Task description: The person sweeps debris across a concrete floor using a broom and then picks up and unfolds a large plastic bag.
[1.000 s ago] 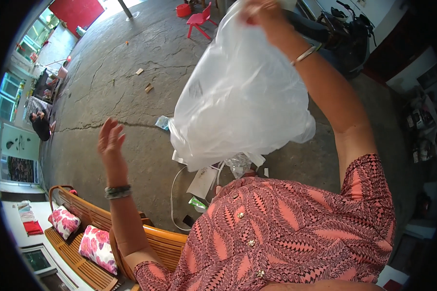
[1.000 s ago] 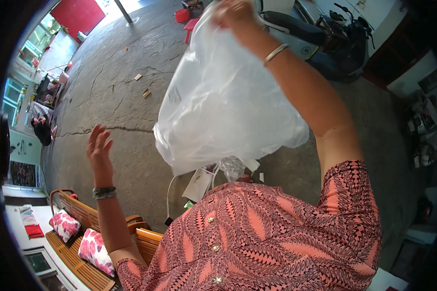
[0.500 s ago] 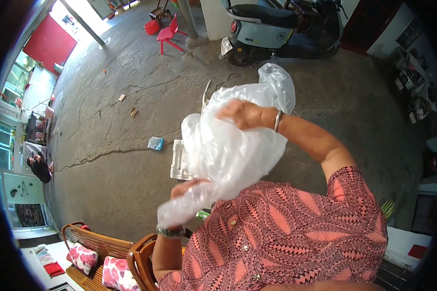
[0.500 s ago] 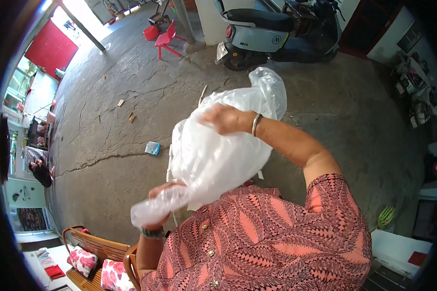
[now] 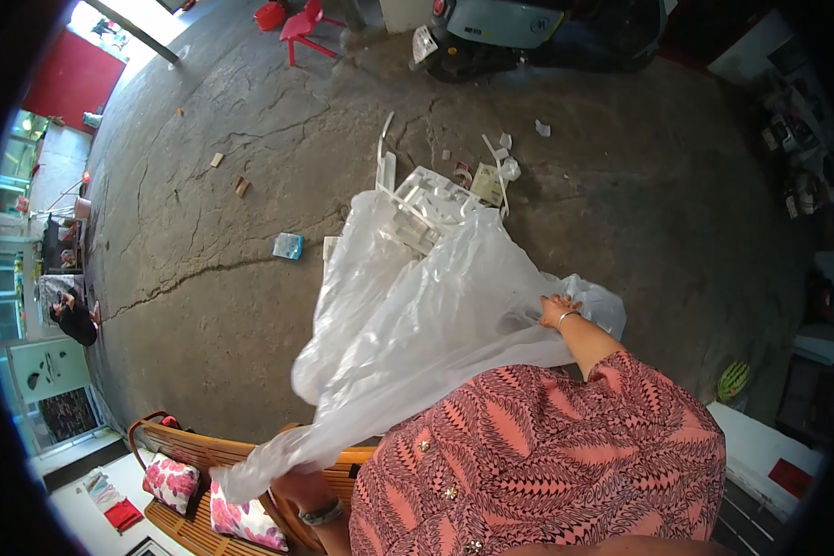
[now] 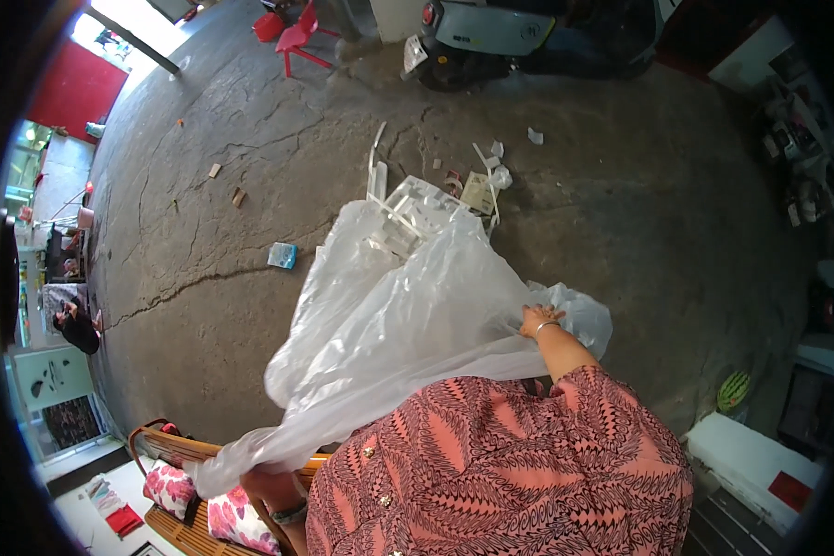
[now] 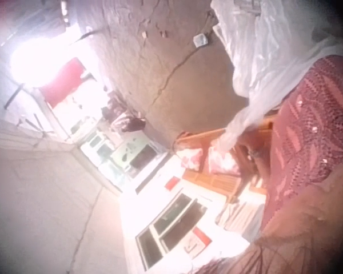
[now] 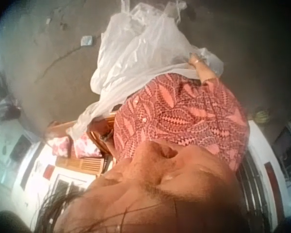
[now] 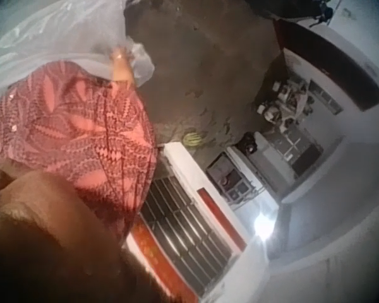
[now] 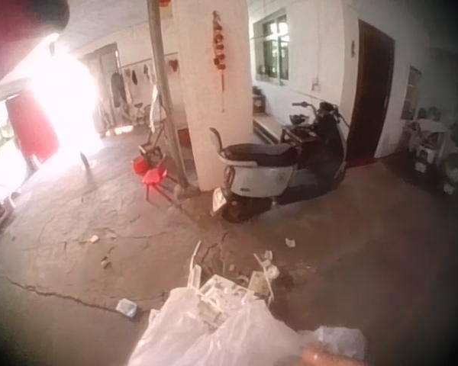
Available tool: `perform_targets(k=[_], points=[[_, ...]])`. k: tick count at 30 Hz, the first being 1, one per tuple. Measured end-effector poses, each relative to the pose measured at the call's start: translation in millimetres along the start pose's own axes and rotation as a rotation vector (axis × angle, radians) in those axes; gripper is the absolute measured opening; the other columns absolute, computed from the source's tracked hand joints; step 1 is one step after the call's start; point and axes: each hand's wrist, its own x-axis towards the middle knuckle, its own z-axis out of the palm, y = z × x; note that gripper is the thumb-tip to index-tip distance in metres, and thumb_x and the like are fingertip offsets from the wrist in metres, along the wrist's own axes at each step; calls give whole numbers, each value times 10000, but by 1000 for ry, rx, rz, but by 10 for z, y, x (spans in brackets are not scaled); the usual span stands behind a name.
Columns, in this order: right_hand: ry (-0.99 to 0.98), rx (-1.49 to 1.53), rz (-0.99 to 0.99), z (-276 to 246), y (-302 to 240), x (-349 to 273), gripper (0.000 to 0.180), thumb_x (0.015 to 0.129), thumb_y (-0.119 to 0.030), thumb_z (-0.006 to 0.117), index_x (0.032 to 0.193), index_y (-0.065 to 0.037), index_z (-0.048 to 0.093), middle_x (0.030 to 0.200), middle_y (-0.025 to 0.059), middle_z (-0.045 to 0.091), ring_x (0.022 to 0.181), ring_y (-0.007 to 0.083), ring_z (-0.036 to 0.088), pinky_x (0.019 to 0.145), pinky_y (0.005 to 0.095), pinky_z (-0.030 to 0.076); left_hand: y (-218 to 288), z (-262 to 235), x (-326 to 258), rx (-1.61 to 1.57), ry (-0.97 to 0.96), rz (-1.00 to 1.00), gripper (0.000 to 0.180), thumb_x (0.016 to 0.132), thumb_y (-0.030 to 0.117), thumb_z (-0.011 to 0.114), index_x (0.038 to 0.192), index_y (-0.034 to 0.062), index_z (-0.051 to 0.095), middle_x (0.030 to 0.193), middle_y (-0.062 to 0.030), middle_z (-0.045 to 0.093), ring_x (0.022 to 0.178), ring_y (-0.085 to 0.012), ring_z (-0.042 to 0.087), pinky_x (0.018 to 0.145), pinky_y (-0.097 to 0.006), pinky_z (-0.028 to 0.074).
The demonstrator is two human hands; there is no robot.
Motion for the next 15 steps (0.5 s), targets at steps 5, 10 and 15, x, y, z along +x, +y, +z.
perform_targets(k=[5,10,15], points=[[337,-184,156,184,149,-136,667,771,-221,607,1390,-205,358,1391,121,422,1288,380,379,1022,606,291,162,-368,28,983,346,429,230,913,193,503,1029,-2,542,966,-102,579,834,-210,592,739,-374,541],[150,482,224,564,500,509,399,739,-148,649,1129,-127,569,1098,128,609,1000,284,593,875,453,453,289,-780,72,502,519,351,257,910,203,500,1056,-5,540,1047,-119,572,904,-226,590,813,-398,531],[156,-300,-586,921,194,1316,150,717,-160,596,658,-64,695,795,132,690,689,257,673,647,369,535,361,-734,164,488,425,293,382,925,244,449,1173,-28,553,1200,-158,560,1084,-277,554,940,-426,466]])
